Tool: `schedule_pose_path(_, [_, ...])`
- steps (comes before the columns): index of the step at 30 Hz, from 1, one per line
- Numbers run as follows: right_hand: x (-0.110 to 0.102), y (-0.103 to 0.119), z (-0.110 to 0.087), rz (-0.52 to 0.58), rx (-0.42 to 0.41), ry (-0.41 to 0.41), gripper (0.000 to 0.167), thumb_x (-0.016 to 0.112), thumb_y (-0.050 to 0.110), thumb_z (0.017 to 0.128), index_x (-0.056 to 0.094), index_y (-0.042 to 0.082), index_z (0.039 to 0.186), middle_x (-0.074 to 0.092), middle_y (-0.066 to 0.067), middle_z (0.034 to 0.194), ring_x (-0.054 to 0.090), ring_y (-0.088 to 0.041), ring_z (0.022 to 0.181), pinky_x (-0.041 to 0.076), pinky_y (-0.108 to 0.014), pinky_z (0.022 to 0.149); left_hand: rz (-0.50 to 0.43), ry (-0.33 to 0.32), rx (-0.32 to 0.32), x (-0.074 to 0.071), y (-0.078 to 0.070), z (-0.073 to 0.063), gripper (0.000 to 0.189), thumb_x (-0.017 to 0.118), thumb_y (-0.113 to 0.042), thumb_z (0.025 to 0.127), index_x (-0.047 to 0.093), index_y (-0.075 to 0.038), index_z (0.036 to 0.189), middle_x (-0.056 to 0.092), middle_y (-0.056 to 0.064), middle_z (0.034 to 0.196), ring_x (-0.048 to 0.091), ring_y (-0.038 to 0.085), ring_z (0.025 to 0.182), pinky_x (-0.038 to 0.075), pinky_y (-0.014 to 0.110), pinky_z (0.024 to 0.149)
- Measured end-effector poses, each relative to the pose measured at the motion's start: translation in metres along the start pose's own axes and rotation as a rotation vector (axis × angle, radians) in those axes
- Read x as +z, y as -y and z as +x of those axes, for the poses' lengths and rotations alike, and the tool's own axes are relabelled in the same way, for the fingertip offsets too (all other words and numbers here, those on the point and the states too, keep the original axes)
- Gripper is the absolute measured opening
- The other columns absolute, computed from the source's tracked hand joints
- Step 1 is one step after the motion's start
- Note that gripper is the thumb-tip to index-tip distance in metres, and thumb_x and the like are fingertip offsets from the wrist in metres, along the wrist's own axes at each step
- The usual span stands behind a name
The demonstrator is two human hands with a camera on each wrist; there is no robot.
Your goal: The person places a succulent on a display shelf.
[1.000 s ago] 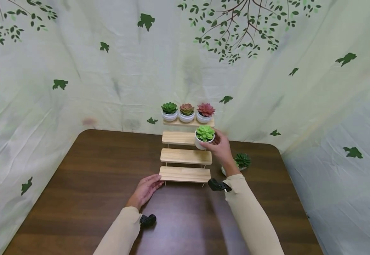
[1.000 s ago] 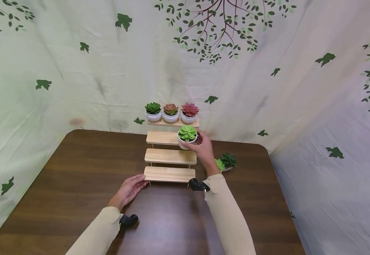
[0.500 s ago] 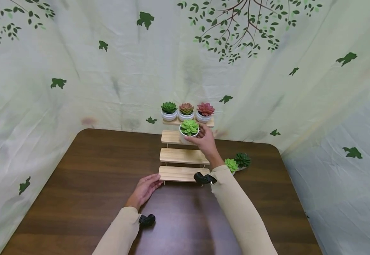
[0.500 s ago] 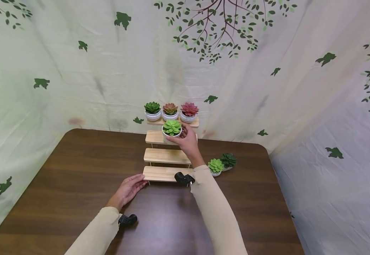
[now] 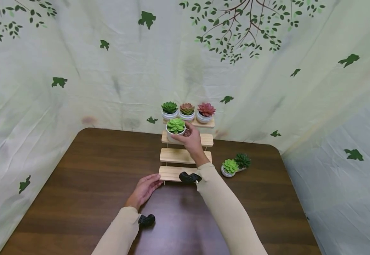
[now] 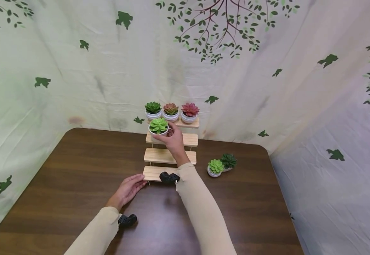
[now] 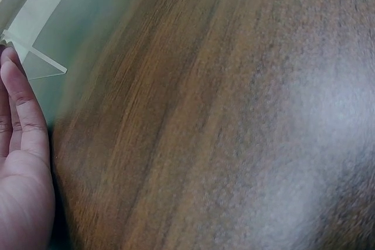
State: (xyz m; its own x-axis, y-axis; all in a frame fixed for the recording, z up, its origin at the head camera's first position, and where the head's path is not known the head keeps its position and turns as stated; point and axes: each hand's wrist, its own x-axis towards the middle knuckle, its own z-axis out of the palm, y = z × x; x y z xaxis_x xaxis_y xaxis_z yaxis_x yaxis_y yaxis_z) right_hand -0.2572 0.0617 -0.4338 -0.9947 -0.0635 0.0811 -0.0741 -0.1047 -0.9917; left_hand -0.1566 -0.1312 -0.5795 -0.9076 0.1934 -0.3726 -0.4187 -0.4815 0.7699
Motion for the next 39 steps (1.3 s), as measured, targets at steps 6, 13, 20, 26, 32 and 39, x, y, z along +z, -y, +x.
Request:
schedule_pose_path(6, [0.012, -0.003, 0.001, 0.027, 0.020, -0.021, 0.069, 0.077, -0.009, 0.074, 0.047, -0.002, 0.137, 0.056, -0.021, 0.130, 0.056, -0.027, 0.117, 0.051, -0.028, 0.092, -0.018, 0.001, -0.003, -0.001, 0.001, 0.000, 0.023, 0.049, 0.003, 0.098, 0.066, -0.009, 0.087, 0.068, 0.002, 0.086, 0.067, 0.012, 0.080, 0.055, 0.023, 0.080])
schedule_pose_path(13, [0.021, -0.006, 0.003, 0.035, 0.042, -0.038, 0.070, 0.078, -0.010, 0.073, 0.049, 0.000, 0.136, 0.057, -0.021, 0.128, 0.057, -0.027, 0.116, 0.051, -0.029, 0.093, -0.013, -0.003, 0.002, -0.001, 0.000, 0.001, 0.021, 0.051, 0.002, 0.097, 0.066, -0.010, 0.088, 0.069, 0.002, 0.086, 0.067, 0.012, 0.080, 0.055, 0.023, 0.080])
schedule_pose_path(20, [0.026, -0.009, 0.001, 0.066, 0.017, -0.055, 0.071, 0.076, -0.013, 0.072, 0.047, -0.002, 0.135, 0.056, -0.023, 0.129, 0.056, -0.029, 0.118, 0.049, -0.029, 0.097, -0.003, 0.006, -0.002, -0.003, 0.000, 0.001, 0.018, 0.052, 0.000, 0.097, 0.066, -0.009, 0.090, 0.069, 0.003, 0.087, 0.066, 0.012, 0.082, 0.055, 0.023, 0.081])
schedule_pose_path(26, [0.026, -0.015, 0.001, 0.049, -0.014, -0.048, 0.068, 0.076, -0.013, 0.072, 0.048, -0.003, 0.134, 0.056, -0.022, 0.128, 0.056, -0.027, 0.117, 0.048, -0.029, 0.098, 0.003, 0.013, -0.006, -0.002, 0.000, 0.000, 0.018, 0.051, 0.001, 0.098, 0.066, -0.008, 0.091, 0.069, 0.002, 0.088, 0.066, 0.012, 0.082, 0.055, 0.023, 0.082])
schedule_pose_path(32, [0.027, -0.015, 0.000, 0.039, -0.025, -0.043, 0.068, 0.076, -0.012, 0.072, 0.048, -0.003, 0.133, 0.056, -0.022, 0.128, 0.055, -0.027, 0.118, 0.047, -0.028, 0.099, 0.006, 0.011, 0.000, -0.002, 0.000, 0.000, 0.018, 0.051, 0.001, 0.098, 0.066, -0.007, 0.093, 0.068, 0.003, 0.088, 0.066, 0.012, 0.082, 0.055, 0.023, 0.081])
schedule_pose_path(39, [0.017, -0.015, -0.007, 0.022, -0.037, -0.015, 0.069, 0.078, -0.008, 0.074, 0.047, -0.002, 0.136, 0.054, -0.020, 0.132, 0.052, -0.027, 0.122, 0.044, -0.030, 0.103, -0.003, 0.007, 0.006, -0.001, 0.001, 0.001, 0.021, 0.050, 0.003, 0.098, 0.066, -0.008, 0.090, 0.068, 0.002, 0.088, 0.066, 0.012, 0.081, 0.055, 0.023, 0.080])
